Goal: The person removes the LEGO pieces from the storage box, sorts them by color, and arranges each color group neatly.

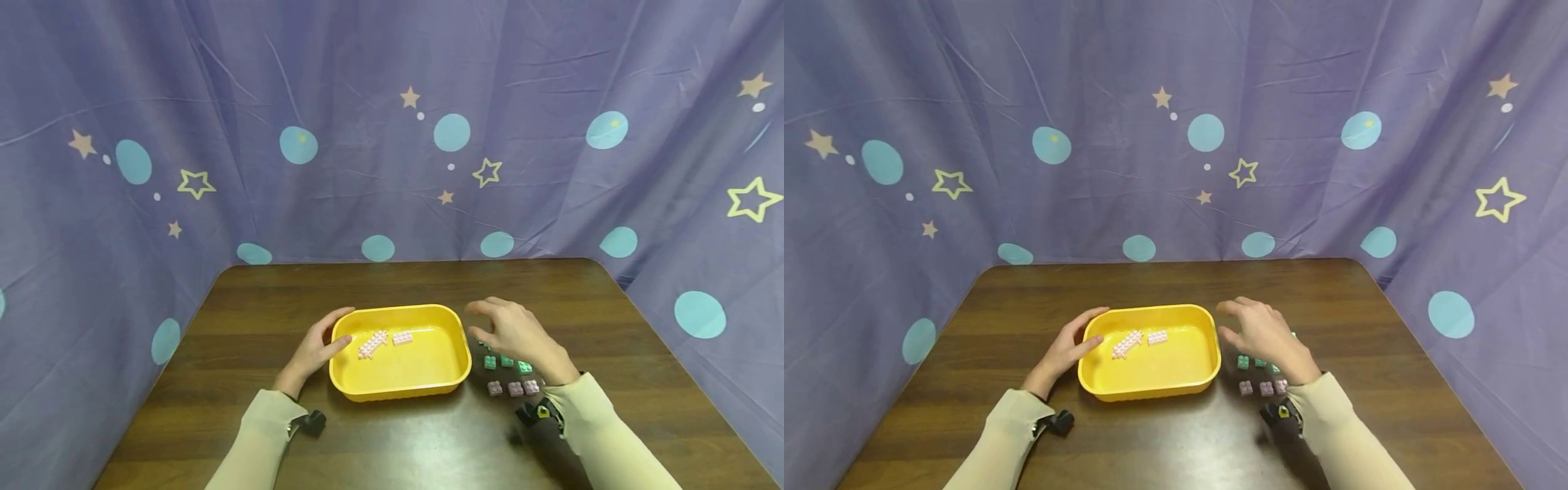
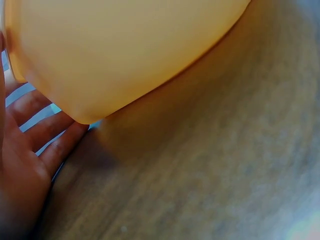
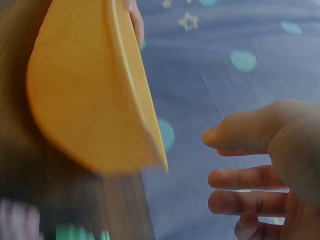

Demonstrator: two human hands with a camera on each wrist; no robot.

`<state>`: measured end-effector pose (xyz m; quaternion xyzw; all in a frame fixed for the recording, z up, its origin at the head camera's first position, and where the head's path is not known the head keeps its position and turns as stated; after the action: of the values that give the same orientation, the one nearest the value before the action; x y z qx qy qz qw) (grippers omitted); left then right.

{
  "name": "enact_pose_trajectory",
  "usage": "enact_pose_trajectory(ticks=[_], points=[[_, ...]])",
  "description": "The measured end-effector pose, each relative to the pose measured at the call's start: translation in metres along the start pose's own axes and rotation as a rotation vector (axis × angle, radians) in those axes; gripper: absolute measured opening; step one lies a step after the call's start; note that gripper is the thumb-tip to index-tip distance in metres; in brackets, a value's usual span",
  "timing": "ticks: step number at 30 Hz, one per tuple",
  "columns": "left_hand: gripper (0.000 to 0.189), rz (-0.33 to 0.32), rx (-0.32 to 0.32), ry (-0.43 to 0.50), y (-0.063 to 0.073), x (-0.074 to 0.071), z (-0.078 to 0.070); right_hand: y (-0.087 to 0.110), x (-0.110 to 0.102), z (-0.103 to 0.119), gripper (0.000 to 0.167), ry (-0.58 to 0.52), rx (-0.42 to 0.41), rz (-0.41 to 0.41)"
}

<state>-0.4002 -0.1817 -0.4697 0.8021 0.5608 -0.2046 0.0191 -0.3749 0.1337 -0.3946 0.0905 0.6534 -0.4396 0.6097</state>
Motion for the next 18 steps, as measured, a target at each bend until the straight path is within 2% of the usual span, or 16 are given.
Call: enact_pose_trajectory(ticks=[8,12,18], points=[[0.055,0.003,0.014,-0.002,0.000,0.001,0.000,-0.053,0.032,0.033,0.032,-0.128,-0.065,0.032],[0.055,-0.001,0.024,-0.004,0.000,0.000,-0.003,-0.070,0.045,0.043,0.034,-0.155,-0.081,0.065],[0.055,-0.013,0.028,-0.021,0.000,-0.002,-0.004,-0.084,0.064,0.055,0.037,-0.167,-0.087,0.120]])
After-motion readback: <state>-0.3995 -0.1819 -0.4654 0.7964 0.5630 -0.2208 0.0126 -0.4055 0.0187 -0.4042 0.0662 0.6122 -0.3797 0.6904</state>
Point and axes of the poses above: each hand's wrist, its own y-axis away from the middle knuckle, its own x-axis out of the palm, z = x × y, the point moved 9 cm from there along -y, towards the middle knuckle, and after that the axes turned 10 degrees about -x, right-handed, at the moved point
